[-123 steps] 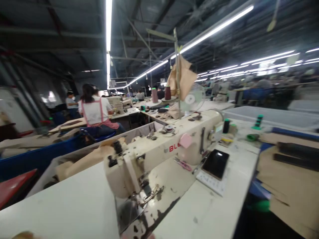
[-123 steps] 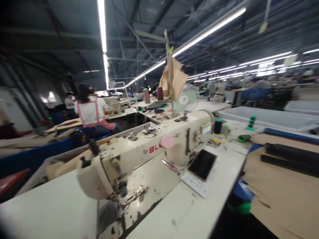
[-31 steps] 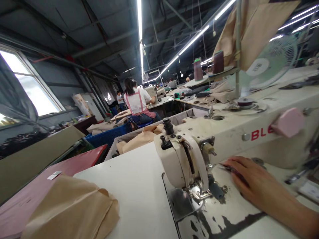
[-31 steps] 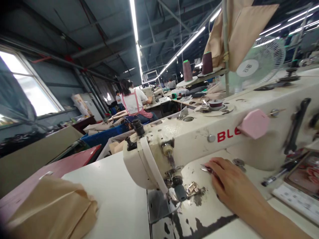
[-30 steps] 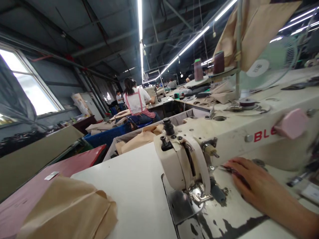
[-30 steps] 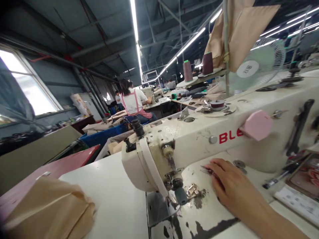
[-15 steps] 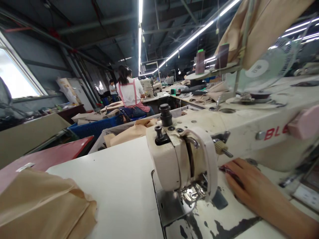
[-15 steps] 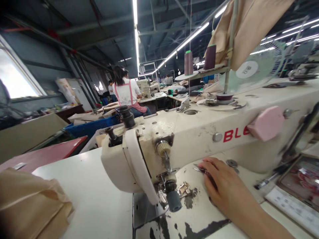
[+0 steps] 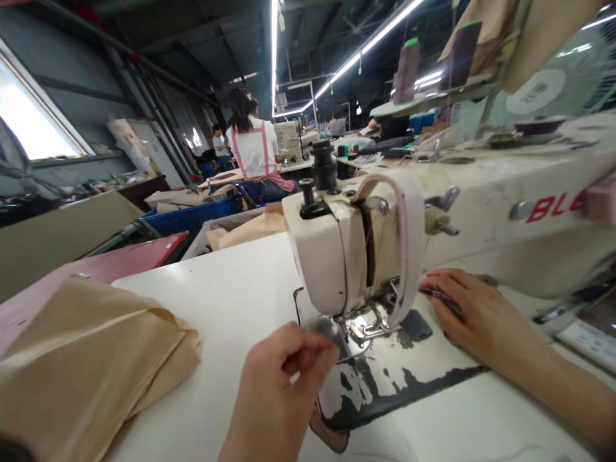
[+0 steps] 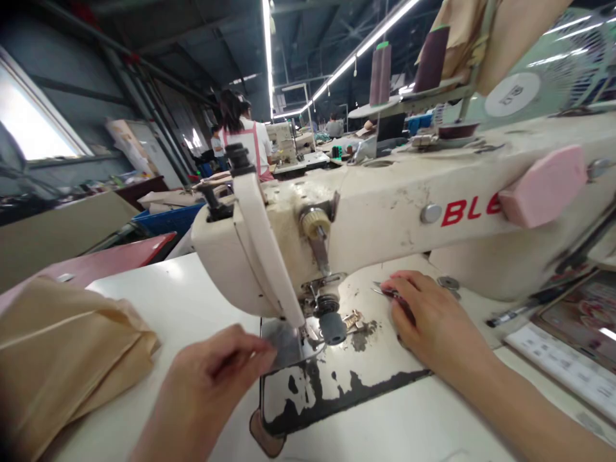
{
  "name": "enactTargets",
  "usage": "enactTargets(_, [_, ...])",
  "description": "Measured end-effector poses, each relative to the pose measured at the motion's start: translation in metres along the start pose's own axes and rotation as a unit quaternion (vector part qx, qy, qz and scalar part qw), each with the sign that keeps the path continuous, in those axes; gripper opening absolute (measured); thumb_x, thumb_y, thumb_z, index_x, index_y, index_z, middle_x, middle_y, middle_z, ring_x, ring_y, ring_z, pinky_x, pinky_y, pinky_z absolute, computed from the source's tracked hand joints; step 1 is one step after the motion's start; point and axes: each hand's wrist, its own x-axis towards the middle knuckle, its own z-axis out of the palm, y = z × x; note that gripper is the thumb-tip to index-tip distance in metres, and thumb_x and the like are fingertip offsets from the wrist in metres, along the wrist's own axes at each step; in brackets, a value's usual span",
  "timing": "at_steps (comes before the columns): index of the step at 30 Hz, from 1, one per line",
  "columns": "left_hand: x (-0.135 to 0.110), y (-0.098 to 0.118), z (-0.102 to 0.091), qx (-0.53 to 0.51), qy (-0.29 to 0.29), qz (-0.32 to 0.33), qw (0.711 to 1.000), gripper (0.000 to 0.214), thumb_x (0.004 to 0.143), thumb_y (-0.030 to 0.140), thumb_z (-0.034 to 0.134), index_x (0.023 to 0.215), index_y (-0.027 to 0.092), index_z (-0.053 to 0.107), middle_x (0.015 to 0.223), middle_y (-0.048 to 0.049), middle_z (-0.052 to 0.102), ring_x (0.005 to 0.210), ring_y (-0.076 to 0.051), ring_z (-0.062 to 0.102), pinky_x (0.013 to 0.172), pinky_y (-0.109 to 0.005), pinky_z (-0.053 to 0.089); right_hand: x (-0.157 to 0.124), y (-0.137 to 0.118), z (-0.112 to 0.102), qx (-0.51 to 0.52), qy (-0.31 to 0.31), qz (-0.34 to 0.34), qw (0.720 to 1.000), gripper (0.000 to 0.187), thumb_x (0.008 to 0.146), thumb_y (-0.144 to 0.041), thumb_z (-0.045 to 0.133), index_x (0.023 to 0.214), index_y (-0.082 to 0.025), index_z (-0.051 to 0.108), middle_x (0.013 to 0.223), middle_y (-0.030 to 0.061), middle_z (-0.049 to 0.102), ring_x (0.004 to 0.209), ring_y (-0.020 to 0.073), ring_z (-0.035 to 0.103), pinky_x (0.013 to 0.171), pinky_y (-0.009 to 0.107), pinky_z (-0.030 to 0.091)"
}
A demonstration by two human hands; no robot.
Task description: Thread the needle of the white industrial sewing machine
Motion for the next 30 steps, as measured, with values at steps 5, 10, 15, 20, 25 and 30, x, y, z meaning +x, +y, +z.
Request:
enactTargets(5, [0.03, -0.031, 0.036, -0.022, 0.05, -0.049, 0.997, 0.009, 0.075, 0.02, 0.061, 0.069, 0.016, 0.067, 0.056, 0.003, 0.05, 0.054, -0.009, 0.044, 0.05, -0.019, 0.035, 0.0, -0.001, -0.002, -0.002, 0.005, -0.008, 1.0, 0.023, 0.084, -0.025, 0.041, 0.099, -0.016, 0.055, 0.105, 0.0126, 0.056, 0.094, 0.0255, 0.056, 0.084, 0.039, 0.045])
enactTargets(10, [0.025, -0.03, 0.041, 0.025, 0.115, 0.036, 0.992, 0.013, 0.072, 0.015, 0.063, 0.059, 0.015, 0.062, 0.051, 0.0064, 0.039, 0.046, -0.006, 0.035, 0.044, -0.018, 0.027, 0.004, -0.003, -0.003, -0.005, 0.003, -0.021, 1.0, 0.025, 0.084, -0.027, 0.039, 0.097, -0.016, 0.057, 0.099, 0.0114, 0.058, 0.089, 0.0254, 0.057, 0.08, 0.04, 0.047])
enactTargets(15, [0.026, -0.033, 0.041, 0.047, 0.148, 0.098, 0.983, 0.008, 0.071, 0.012, 0.063, 0.065, 0.017, 0.064, 0.054, 0.0056, 0.046, 0.047, -0.006, 0.041, 0.047, -0.018, 0.031, 0.003, -0.002, -0.003, -0.011, 0.02, -0.028, 0.999, 0.025, 0.084, -0.027, 0.038, 0.097, -0.017, 0.057, 0.099, 0.0105, 0.059, 0.09, 0.0263, 0.058, 0.081, 0.041, 0.048])
enactTargets(20, [0.025, -0.034, 0.041, 0.068, 0.174, 0.14, 0.972, 0.008, 0.071, 0.01, 0.063, 0.065, 0.017, 0.064, 0.053, 0.005, 0.046, 0.047, -0.006, 0.04, 0.047, -0.018, 0.031, 0.0, -0.002, -0.005, -0.011, 0.023, -0.024, 0.999, 0.023, 0.084, -0.026, 0.039, 0.097, -0.019, 0.055, 0.098, 0.0096, 0.06, 0.089, 0.0254, 0.058, 0.079, 0.04, 0.049])
enactTargets(25, [0.022, -0.034, 0.04, 0.065, 0.176, 0.145, 0.971, 0.009, 0.072, 0.01, 0.062, 0.065, 0.016, 0.063, 0.055, 0.0044, 0.049, 0.047, -0.006, 0.04, 0.047, -0.018, 0.032, 0.002, -0.003, -0.005, -0.009, 0.016, -0.021, 1.0, 0.023, 0.084, -0.025, 0.038, 0.097, -0.019, 0.055, 0.099, 0.0096, 0.06, 0.089, 0.0255, 0.058, 0.078, 0.041, 0.049])
enactTargets(30, [0.021, -0.035, 0.042, 0.059, 0.17, 0.133, 0.975, 0.009, 0.072, 0.011, 0.062, 0.067, 0.017, 0.063, 0.057, 0.0044, 0.053, 0.048, -0.006, 0.042, 0.048, -0.017, 0.034, 0.005, -0.004, -0.004, -0.004, 0.007, -0.018, 1.0, 0.024, 0.083, -0.026, 0.039, 0.098, -0.018, 0.056, 0.099, 0.0094, 0.06, 0.089, 0.0253, 0.058, 0.078, 0.041, 0.049])
